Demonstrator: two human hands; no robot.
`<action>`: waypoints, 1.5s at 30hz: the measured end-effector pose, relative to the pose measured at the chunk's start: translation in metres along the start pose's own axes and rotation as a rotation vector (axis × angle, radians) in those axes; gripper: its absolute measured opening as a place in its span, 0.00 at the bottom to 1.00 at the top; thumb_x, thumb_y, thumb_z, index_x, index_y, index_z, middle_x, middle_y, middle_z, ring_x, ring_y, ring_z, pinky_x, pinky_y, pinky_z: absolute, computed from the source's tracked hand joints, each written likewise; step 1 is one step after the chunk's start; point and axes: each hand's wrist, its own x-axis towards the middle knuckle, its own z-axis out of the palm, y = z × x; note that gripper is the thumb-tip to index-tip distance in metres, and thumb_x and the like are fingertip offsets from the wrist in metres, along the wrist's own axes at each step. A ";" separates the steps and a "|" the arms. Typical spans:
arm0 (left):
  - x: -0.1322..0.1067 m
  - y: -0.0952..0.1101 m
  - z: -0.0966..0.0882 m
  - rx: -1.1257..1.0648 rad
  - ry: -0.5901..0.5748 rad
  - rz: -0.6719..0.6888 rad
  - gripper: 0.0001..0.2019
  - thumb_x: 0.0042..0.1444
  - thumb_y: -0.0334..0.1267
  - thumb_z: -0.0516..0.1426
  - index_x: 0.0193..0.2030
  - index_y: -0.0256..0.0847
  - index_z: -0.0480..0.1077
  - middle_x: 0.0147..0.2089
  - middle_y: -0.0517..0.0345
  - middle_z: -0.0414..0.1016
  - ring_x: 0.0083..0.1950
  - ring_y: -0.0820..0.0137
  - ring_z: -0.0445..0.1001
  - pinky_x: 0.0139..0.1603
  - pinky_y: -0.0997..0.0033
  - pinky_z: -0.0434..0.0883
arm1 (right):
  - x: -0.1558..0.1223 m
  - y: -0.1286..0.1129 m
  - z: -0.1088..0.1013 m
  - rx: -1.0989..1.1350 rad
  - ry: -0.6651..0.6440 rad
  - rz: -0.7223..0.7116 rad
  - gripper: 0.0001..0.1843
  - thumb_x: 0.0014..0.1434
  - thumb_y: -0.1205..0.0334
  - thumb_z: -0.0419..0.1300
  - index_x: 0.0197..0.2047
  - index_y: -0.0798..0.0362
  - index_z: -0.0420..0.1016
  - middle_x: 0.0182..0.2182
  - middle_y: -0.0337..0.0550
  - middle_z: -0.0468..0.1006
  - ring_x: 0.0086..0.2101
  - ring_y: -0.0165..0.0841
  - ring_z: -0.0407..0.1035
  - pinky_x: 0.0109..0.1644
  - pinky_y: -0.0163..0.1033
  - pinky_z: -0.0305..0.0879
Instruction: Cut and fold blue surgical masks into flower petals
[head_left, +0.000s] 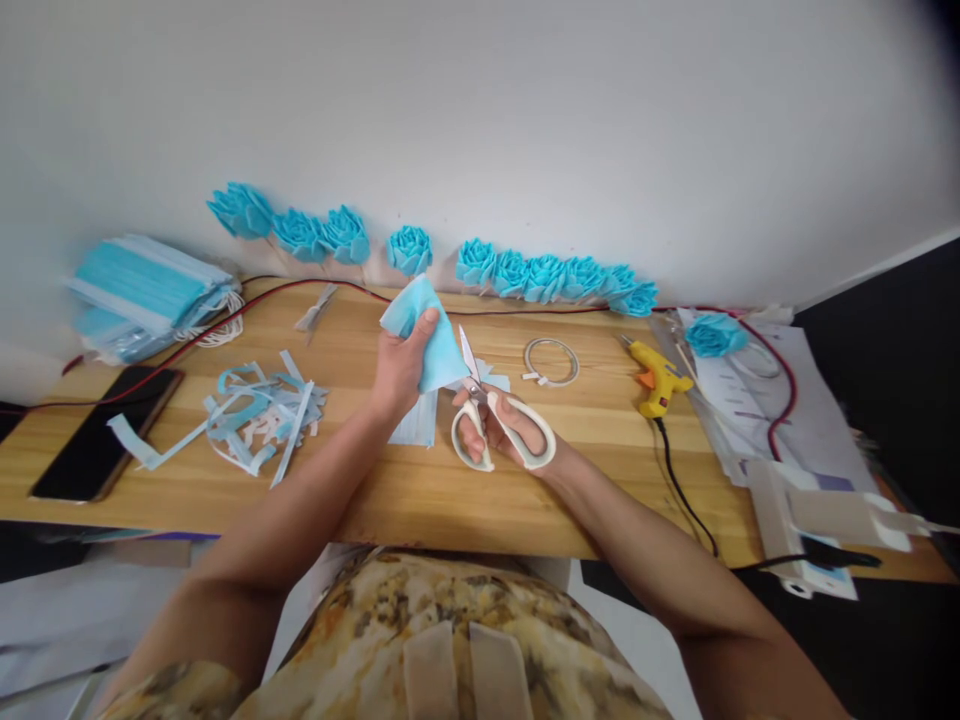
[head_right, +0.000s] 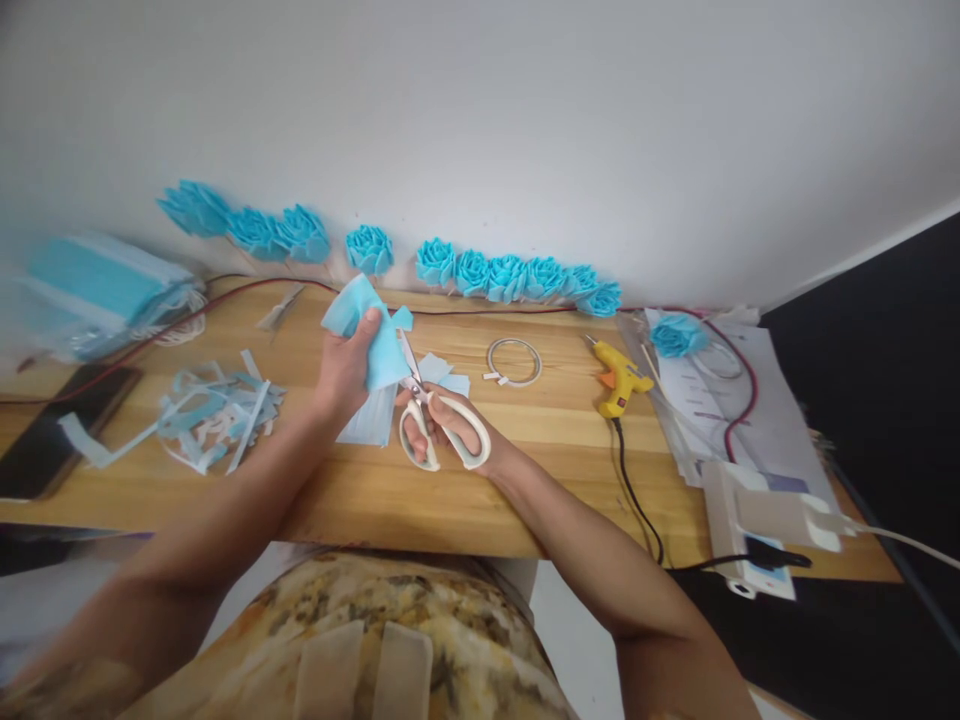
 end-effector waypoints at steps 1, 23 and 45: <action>0.000 -0.001 0.000 0.002 0.000 -0.004 0.25 0.45 0.53 0.69 0.43 0.39 0.74 0.37 0.57 0.77 0.35 0.69 0.76 0.36 0.71 0.74 | 0.000 0.000 0.001 0.008 0.006 -0.002 0.28 0.64 0.36 0.55 0.51 0.53 0.67 0.25 0.37 0.70 0.23 0.31 0.67 0.25 0.36 0.63; -0.003 -0.005 0.004 0.009 0.069 -0.019 0.23 0.44 0.53 0.69 0.42 0.40 0.74 0.41 0.54 0.80 0.42 0.65 0.78 0.44 0.67 0.75 | -0.001 0.000 0.006 -0.037 0.146 -0.102 0.26 0.63 0.39 0.59 0.49 0.54 0.72 0.22 0.34 0.68 0.18 0.25 0.61 0.18 0.30 0.58; -0.003 -0.002 0.004 0.009 0.084 0.001 0.25 0.43 0.55 0.69 0.40 0.38 0.73 0.34 0.58 0.76 0.33 0.70 0.74 0.35 0.71 0.72 | -0.001 0.001 0.008 -0.058 0.210 -0.067 0.27 0.62 0.40 0.61 0.51 0.57 0.72 0.18 0.31 0.65 0.14 0.23 0.55 0.16 0.30 0.50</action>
